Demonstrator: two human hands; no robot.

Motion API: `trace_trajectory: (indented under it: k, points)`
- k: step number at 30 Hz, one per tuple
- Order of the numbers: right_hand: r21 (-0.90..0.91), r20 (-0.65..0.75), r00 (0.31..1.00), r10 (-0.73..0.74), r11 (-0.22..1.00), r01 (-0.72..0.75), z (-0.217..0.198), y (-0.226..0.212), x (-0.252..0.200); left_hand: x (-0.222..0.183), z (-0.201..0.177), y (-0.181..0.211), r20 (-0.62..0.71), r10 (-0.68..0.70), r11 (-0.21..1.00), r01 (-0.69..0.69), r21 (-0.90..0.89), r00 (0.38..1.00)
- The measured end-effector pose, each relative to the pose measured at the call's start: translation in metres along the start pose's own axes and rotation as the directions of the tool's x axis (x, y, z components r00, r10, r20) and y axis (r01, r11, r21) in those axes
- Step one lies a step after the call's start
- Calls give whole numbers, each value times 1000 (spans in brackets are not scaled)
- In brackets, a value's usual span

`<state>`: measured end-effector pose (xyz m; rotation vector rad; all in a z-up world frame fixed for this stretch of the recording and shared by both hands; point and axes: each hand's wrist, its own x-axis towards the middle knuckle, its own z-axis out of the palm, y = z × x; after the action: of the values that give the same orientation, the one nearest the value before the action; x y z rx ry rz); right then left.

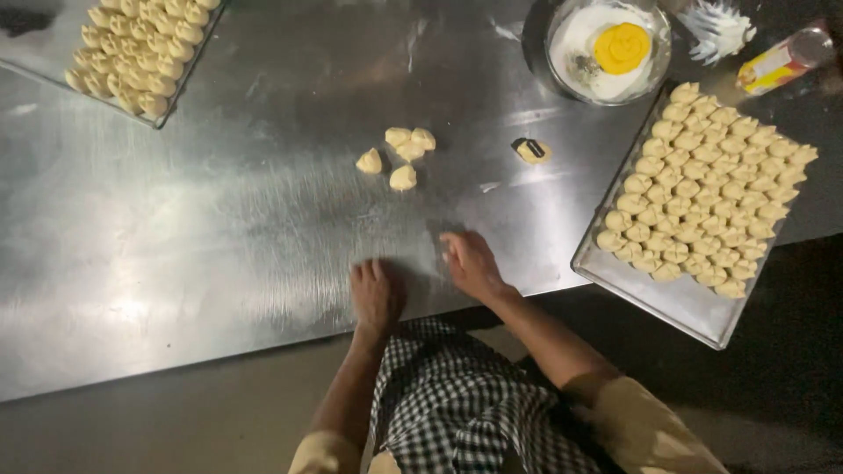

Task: Shaping small pieces of dough into balls and placing them on a tray.

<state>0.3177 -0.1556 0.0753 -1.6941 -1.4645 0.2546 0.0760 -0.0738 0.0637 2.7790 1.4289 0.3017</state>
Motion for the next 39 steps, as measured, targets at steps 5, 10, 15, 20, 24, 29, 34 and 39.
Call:
trace_trajectory:
  k: [5,10,15,20,24,29,34,39]
  points:
    - [-333,440,893,-94,907,259,-67,65,-37,-24,-8,-94,111,-210,964,225,-140,971]
    - [-422,250,966,65,905,49,-47,49,47,68,46,-116,-62,-254,965,249,-81,965]
    - [-396,-35,999,8,918,-21,-12,51,95,145,26,-83,-81,-308,942,292,-165,948]
    - [-327,-332,937,113,918,-226,28,17,100,143,34,-42,-193,-304,945,269,-188,933]
    - [-128,-267,948,176,968,-216,35,-2,52,71,27,-8,-114,-307,924,267,-274,945]
    - [-198,373,889,-265,913,356,-20,13,-28,-39,-9,-50,134,52,996,-41,-83,990]
    - [-415,128,986,-103,898,148,-38,56,13,11,21,-118,106,-66,982,83,-170,992]
    - [-448,-289,954,80,869,-209,-2,43,79,102,30,-110,-86,-97,986,84,-143,992]
